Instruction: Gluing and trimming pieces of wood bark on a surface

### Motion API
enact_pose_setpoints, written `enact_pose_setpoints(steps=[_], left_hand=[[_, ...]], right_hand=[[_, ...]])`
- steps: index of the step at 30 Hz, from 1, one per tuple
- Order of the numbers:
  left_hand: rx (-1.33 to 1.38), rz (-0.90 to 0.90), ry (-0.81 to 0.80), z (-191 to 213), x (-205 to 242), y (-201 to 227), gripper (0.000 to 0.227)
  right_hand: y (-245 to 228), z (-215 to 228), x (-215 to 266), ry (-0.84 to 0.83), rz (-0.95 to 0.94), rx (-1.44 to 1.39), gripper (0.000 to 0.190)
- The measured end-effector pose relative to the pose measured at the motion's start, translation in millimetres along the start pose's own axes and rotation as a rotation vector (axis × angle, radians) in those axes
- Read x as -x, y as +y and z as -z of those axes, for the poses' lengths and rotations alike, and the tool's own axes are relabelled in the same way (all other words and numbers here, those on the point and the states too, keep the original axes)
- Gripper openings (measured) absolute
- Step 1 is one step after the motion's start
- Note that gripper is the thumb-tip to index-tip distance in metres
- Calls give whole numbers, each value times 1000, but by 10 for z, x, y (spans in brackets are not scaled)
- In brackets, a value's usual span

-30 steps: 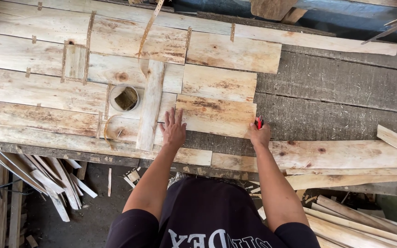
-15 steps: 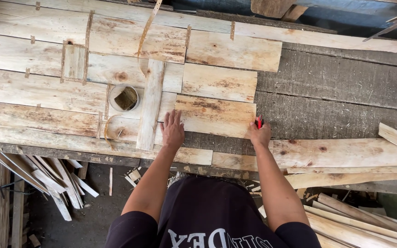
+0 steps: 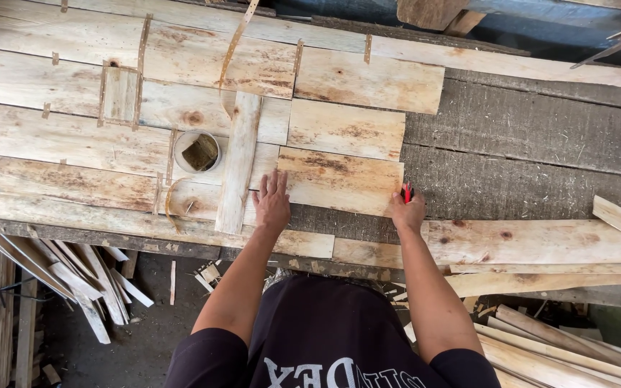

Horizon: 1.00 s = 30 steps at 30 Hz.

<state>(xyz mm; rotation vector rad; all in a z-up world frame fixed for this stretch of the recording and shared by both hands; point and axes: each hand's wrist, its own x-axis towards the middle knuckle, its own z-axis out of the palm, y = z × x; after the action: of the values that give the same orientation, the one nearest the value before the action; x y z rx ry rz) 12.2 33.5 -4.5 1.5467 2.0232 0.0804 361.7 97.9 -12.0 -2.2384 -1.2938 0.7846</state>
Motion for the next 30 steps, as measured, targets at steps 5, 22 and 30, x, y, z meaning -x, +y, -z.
enact_pose_setpoints(steps=[5, 22, 30], left_hand=[[-85, 9, -49, 22, -23, 30, 70], [-314, -3, -206, 236, -56, 265, 71], [-340, -9, -264, 298, -90, 259, 72]], right_hand=[[90, -54, -25, 5, 8, 13, 36], [-176, -6, 293, -100, 368, 345, 74], [-192, -41, 275, -185, 286, 488, 83]])
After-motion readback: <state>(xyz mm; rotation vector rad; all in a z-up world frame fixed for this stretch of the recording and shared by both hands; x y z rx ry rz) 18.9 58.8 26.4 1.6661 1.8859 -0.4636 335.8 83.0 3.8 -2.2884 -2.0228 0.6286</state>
